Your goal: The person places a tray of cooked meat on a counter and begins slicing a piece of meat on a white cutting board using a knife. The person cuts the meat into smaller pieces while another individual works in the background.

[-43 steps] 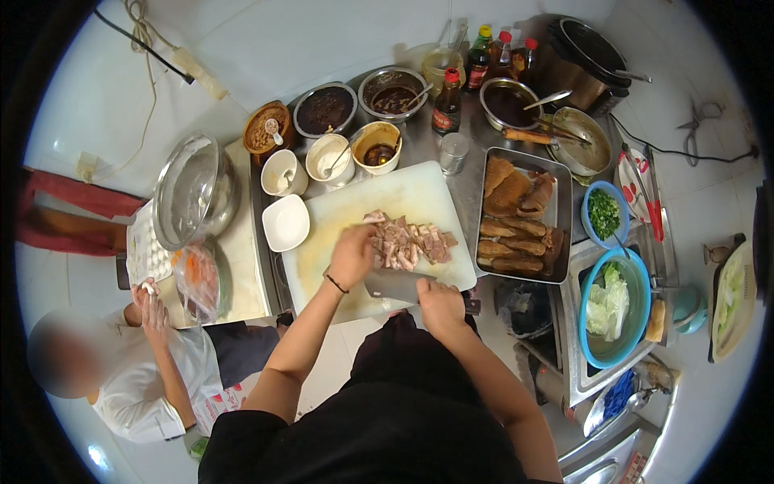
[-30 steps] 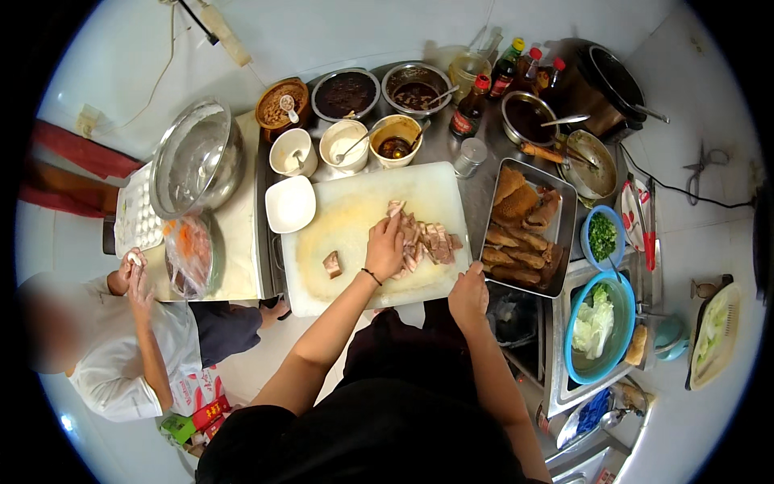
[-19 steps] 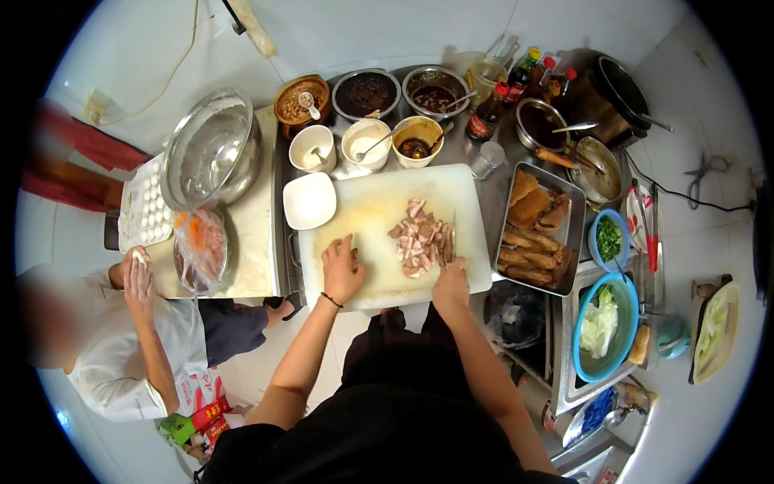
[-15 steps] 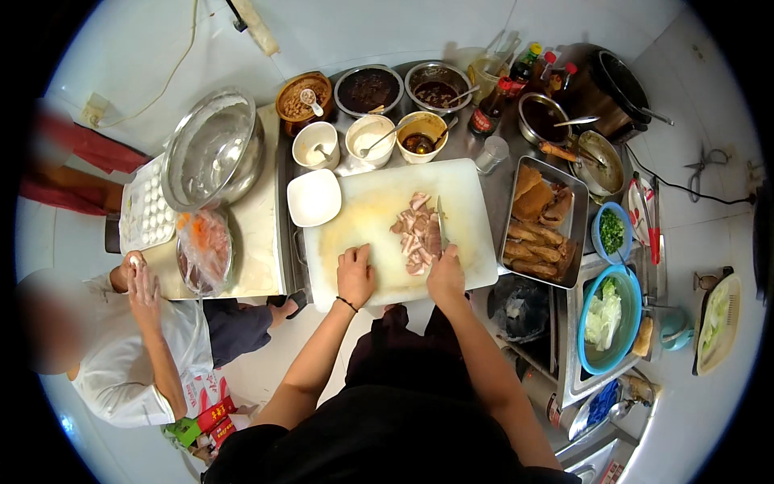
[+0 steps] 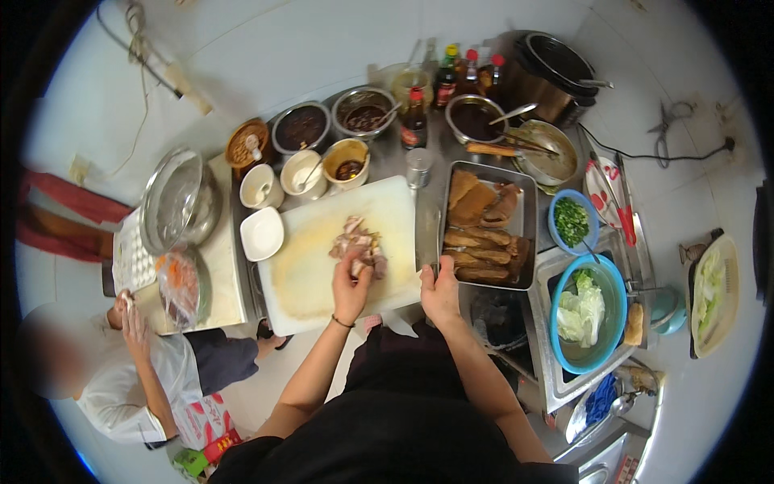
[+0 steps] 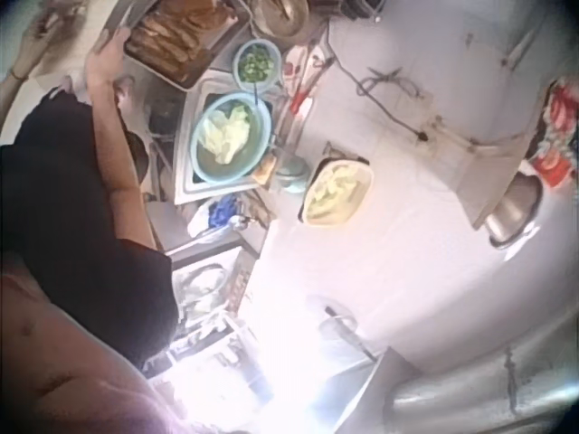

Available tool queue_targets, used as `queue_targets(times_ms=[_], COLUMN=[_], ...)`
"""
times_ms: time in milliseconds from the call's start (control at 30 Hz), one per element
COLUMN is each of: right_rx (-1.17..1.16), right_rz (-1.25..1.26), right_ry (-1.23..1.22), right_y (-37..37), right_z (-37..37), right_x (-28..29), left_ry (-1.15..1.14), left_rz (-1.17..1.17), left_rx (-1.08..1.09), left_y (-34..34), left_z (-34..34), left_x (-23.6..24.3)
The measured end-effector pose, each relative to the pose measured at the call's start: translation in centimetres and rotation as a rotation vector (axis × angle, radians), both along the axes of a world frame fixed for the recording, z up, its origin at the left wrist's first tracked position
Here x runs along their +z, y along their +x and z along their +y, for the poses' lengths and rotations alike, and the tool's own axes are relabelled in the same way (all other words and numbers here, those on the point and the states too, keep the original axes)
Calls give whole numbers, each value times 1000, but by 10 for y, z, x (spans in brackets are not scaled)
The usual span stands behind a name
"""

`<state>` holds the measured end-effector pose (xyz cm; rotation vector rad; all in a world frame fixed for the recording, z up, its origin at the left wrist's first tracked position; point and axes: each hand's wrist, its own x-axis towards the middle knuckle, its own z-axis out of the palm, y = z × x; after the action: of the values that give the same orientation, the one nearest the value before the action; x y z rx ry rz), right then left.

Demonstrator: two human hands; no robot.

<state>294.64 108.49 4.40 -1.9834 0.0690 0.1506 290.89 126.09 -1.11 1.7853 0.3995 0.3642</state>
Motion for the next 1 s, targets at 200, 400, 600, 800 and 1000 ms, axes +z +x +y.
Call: queue_targets(times_ms=[200,400,600,800,1000], right_rx=[-216,-399,-274,-48,239], right_rz=[-87,-52,0,3,49], right_ry=[-30,179,154,126,45], right_y=[31,25,31,39,31], right_z=[-93,-172,-179,-137,-92], right_x=[14,10,1,-2,19], left_ry=[254,299,198,825,868], left_rz=[-154,-11,-100,63,306], left_rx=[-311,-319,-362,219,375], left_y=[99,162,114,43,3], left_z=[-131,-248,-209,-95,-55], left_x=[-5,-26,28,13,-2])
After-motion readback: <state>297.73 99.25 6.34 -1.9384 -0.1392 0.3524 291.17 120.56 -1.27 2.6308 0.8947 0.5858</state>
